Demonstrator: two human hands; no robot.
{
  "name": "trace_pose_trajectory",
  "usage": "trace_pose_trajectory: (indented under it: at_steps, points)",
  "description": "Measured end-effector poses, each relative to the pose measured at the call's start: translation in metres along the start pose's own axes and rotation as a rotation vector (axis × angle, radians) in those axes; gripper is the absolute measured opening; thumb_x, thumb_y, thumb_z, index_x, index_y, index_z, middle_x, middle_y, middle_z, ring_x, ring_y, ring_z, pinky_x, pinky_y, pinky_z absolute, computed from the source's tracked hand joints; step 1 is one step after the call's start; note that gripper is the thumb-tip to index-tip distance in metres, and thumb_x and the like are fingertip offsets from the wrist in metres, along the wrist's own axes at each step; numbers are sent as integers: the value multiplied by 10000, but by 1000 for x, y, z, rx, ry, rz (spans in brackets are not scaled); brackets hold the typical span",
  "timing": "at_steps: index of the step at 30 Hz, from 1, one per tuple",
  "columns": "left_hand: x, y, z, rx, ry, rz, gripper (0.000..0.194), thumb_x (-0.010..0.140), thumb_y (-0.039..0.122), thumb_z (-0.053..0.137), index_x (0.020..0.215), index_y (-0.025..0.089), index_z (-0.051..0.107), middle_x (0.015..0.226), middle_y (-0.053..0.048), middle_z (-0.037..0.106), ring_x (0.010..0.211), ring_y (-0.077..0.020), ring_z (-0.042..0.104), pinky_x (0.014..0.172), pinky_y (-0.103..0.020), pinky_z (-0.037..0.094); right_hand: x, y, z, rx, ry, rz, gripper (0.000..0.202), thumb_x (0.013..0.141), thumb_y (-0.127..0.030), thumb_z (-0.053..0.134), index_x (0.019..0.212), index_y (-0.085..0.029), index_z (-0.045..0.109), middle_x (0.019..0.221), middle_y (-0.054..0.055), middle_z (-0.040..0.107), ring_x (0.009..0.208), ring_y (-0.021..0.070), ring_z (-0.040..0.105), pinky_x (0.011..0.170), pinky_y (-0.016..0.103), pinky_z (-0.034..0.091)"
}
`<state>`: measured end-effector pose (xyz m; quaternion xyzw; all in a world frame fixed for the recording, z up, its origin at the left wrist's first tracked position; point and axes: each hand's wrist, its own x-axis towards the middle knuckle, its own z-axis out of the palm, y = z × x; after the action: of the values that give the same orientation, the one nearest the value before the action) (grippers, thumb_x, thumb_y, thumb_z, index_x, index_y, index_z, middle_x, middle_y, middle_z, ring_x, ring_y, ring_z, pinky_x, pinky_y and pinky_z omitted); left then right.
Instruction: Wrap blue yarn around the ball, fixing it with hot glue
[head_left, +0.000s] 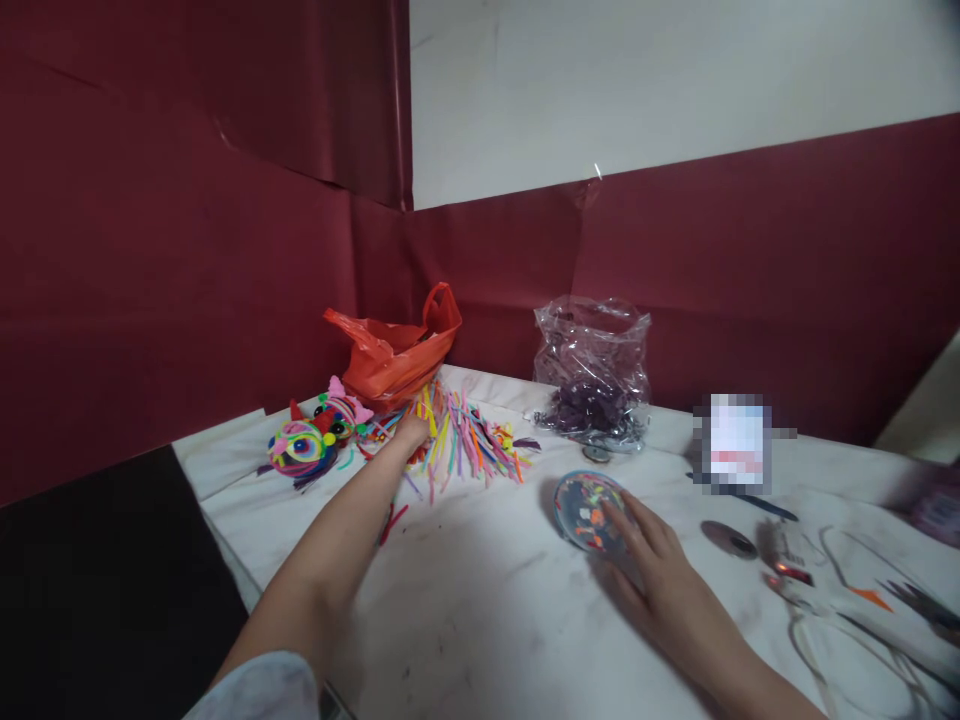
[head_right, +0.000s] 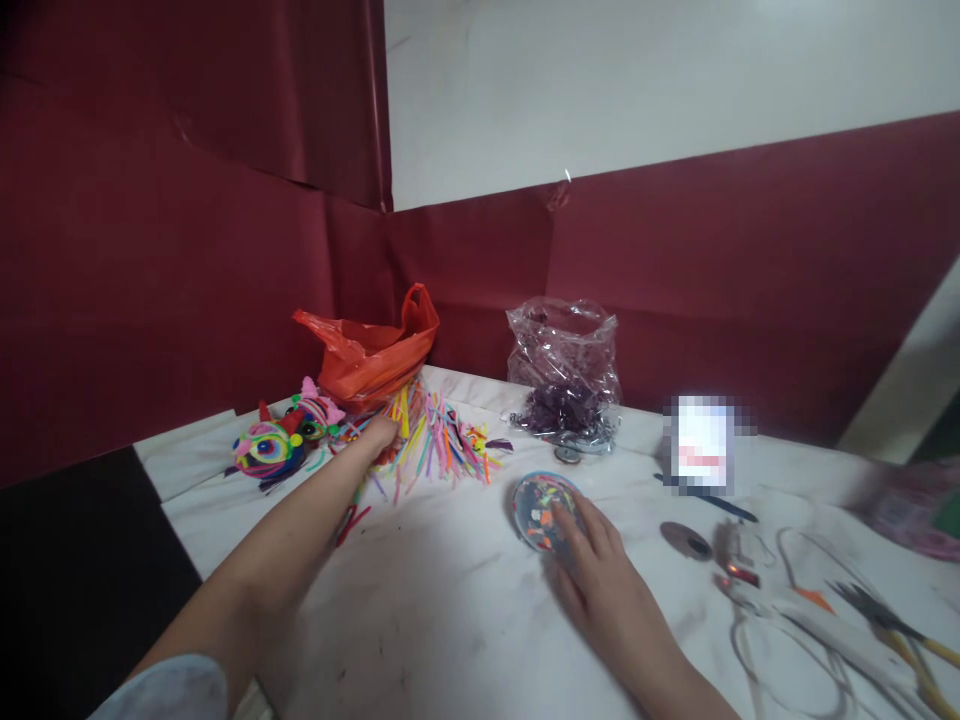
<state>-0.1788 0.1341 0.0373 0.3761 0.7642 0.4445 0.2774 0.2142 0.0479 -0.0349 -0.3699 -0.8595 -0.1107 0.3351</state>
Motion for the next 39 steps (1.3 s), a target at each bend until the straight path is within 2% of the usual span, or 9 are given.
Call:
trace_pose_trajectory:
  at_steps: [5,9,14,18,21,25,31,34,39]
  points:
    - [-41,-7,-23,-207,-220,-152,327,882,343,540,1139,142,556,1125,-88,597,951,-192,605,806,-395,522,1,-1,-2,23,-5,4,579,890,-290,459,1431,-242,257,1443,146,328,1306,316,359,992,490,446]
    - [-104,-18,-24,-432,-447,-112,295,890,304,465,704,118,599,785,-87,663,634,-109,592,624,-246,468,2,-2,-1,58,1,26,575,887,-279,461,1428,-242,268,1437,148,339,1305,310,368,998,489,437]
    - [-183,-20,26,-559,-746,-60,234,670,345,684,680,119,621,608,-27,604,497,-82,506,542,-233,382,5,-1,-4,32,63,28,524,883,-285,475,1384,-211,339,1408,177,366,1281,342,382,989,534,415]
    - [-216,-10,75,-550,-868,0,349,560,409,737,698,101,646,577,-18,594,437,-69,456,503,-241,326,10,-6,-16,108,181,57,407,893,-334,475,1280,-208,469,1319,167,477,1201,333,463,944,532,440]
    - [-225,-5,98,-468,-879,178,381,599,481,667,698,116,633,584,-5,584,449,-64,438,506,-244,314,14,-20,-25,340,156,168,290,887,-349,481,1113,-206,595,1119,135,619,1047,276,579,843,424,514]
    - [-224,-8,109,-314,-829,288,334,653,471,582,609,140,571,573,2,569,478,-69,446,510,-238,321,19,-41,-25,713,27,392,271,841,-391,524,935,-189,678,926,97,694,851,236,650,718,341,524]
    - [-223,-18,108,-179,-859,270,211,640,364,587,597,161,550,506,32,543,431,-78,424,472,-234,305,20,-55,-10,1192,-156,602,316,681,-467,719,598,-176,631,465,-27,563,443,126,503,471,257,377]
    - [-223,-18,102,-107,-858,306,180,649,331,574,578,166,555,500,31,543,434,-84,421,467,-234,292,21,-54,-12,1235,-104,662,372,647,-491,744,533,-172,591,436,-46,520,426,97,441,463,240,333]
    - [-215,-11,92,-100,-794,429,239,646,381,591,542,169,554,503,21,541,463,-90,434,497,-236,324,30,-42,-32,1297,121,758,384,671,-532,724,599,-187,573,505,-42,532,494,100,458,534,247,377]
